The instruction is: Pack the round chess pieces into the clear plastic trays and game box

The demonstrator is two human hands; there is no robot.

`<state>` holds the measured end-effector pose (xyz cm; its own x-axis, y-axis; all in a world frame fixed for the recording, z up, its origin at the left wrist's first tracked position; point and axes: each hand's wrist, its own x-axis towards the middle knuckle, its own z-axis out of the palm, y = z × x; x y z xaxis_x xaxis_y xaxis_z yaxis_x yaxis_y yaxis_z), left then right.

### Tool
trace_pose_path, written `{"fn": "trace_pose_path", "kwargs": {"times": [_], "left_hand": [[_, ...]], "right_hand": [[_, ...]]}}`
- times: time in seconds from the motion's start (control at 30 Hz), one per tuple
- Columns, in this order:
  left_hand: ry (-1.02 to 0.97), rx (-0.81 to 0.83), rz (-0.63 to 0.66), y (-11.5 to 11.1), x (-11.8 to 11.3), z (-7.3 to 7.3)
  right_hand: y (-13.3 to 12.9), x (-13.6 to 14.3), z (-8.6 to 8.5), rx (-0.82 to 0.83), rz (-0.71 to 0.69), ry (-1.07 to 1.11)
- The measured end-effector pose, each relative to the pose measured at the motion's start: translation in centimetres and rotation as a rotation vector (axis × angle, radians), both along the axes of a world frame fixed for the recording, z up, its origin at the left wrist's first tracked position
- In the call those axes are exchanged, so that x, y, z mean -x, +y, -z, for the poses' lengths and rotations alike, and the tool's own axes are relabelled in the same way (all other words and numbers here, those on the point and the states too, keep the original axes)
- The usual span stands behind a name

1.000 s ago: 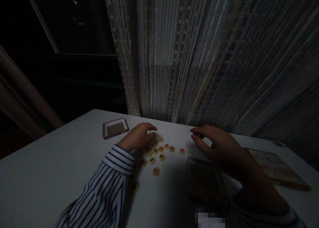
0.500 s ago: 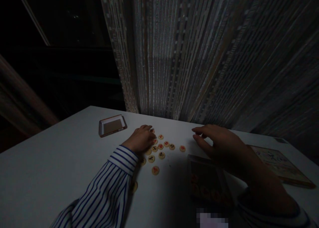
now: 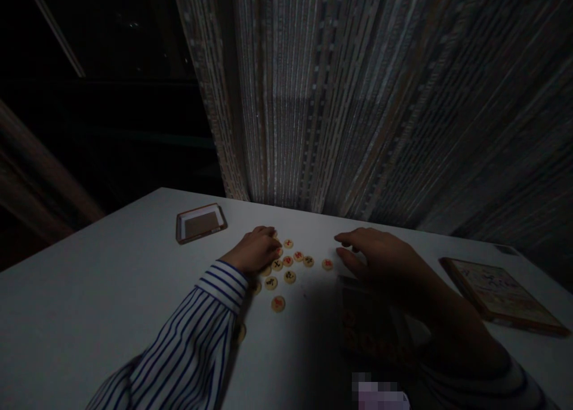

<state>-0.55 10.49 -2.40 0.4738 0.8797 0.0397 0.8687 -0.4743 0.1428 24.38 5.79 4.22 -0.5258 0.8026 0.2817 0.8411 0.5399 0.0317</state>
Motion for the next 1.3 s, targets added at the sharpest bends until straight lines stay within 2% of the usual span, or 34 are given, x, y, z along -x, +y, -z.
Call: {"fn": "trace_pose_path", "kwargs": {"times": [0.1,0.23,0.5,0.67,0.87,1.1,1.3], "left_hand": [[-0.007,0.009,0.003,0.0,-0.1,-0.1],[-0.017,0.000,0.001,-0.1,-0.1,-0.2],[-0.050,-0.139,0.049,0.0,-0.3,-0.3],[-0.146,-0.262,0.053,-0.2,-0.9,-1.2],[-0.290,-0.327,0.046,-0.9,-1.7,-2.3],[-0.429,-0.293,0.025,-1.8,-2.5,-3.3],[-0.656,-0.204,0.040,-2.6,-3.4,-4.0]], "right_hand": [[0.1,0.3,0.3,0.049,0.007,-0.018],[-0.2,0.8,0.6,0.024,0.026,-0.021],[-0.6,1.1,0.9,0.008,0.014,-0.043],[-0.4,1.0,1.2,0.013,0.013,-0.024],[-0.3,1.0,1.1,0.039,0.007,-0.031],[-0.8,1.2,0.9,0.021,0.026,-0.025],[-0.2,0.8,0.9,0.104,0.009,-0.040]]}}
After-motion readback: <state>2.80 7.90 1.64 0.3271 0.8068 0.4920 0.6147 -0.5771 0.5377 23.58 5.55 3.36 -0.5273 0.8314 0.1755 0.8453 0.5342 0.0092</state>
